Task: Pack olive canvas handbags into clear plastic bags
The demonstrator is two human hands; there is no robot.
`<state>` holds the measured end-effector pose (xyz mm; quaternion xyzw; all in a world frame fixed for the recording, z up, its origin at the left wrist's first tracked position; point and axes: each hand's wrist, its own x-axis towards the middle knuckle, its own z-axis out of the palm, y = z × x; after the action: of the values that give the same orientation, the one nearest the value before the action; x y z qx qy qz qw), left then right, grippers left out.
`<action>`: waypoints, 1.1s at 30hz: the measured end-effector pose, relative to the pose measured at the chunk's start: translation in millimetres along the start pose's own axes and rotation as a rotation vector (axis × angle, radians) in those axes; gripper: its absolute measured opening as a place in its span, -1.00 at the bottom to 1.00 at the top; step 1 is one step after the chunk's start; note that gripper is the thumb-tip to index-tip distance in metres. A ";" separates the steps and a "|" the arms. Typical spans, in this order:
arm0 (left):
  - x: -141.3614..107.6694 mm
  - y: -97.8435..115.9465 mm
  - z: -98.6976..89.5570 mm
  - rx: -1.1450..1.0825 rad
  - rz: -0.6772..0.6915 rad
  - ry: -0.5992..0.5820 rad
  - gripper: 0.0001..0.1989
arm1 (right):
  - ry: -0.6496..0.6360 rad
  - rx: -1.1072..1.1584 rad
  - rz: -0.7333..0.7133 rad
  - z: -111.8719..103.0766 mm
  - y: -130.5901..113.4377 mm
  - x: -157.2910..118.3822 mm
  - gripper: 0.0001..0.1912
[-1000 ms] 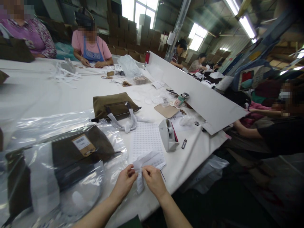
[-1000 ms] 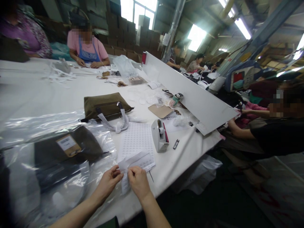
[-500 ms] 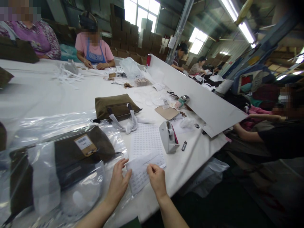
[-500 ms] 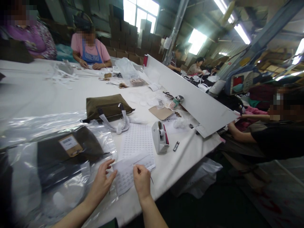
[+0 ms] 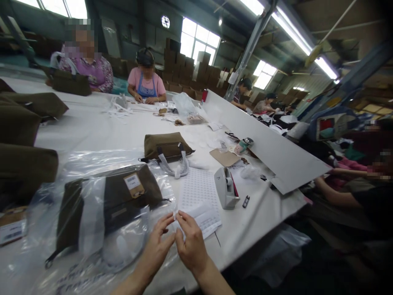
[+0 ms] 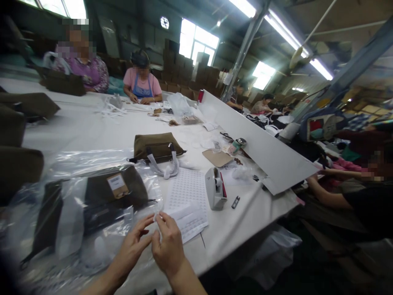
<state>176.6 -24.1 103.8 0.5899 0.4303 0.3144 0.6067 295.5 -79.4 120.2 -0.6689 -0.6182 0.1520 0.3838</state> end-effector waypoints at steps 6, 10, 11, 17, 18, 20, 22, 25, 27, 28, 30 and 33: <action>-16.0 17.5 -31.1 -0.214 -0.134 0.127 -0.58 | 0.047 0.210 0.007 6.9 -25.3 7.7 -0.53; -32.5 18.8 -69.2 -0.096 -0.060 0.143 -0.70 | -0.038 0.279 -0.036 12.2 -53.7 35.4 -0.75; -37.8 19.0 -79.8 -0.014 -0.010 0.176 -0.75 | -0.105 0.269 -0.068 15.3 -62.1 42.8 -0.78; -72.6 15.2 -128.7 0.206 0.106 0.381 -0.78 | -0.360 0.246 -0.267 51.1 -107.0 58.8 -0.90; -77.2 13.6 -134.2 0.194 0.100 0.394 -0.78 | -0.380 0.244 -0.303 57.4 -112.3 56.5 -0.91; -84.2 10.2 -144.9 0.125 0.061 0.393 -0.77 | -0.399 0.225 -0.375 68.4 -121.9 52.1 -0.91; -88.7 6.8 -156.0 -0.008 -0.025 0.407 -0.69 | -0.380 0.214 -0.421 78.3 -131.2 53.7 -0.90; -92.1 1.5 -174.1 -0.175 -0.138 0.529 -0.56 | -0.336 0.293 -0.298 98.2 -146.3 79.6 -0.90; -93.2 -2.7 -185.6 -0.206 -0.156 0.614 -0.57 | -0.377 0.383 -0.082 118.5 -155.6 112.6 -0.86; -93.6 -5.1 -190.8 -0.212 -0.154 0.630 -0.60 | -0.415 0.412 0.017 130.5 -159.3 131.6 -0.84; -94.8 -10.5 -199.8 -0.222 -0.140 0.629 -0.63 | -0.500 0.418 0.151 156.0 -163.8 168.8 -0.83; -98.6 -19.6 -210.4 -0.215 -0.111 0.641 -0.66 | -0.591 0.355 0.248 189.7 -164.2 209.7 -0.85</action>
<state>-56.3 -20.2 113.3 0.3693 0.5951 0.4937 0.5154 89.9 170.5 167.2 -0.5889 -0.5808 0.4889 0.2772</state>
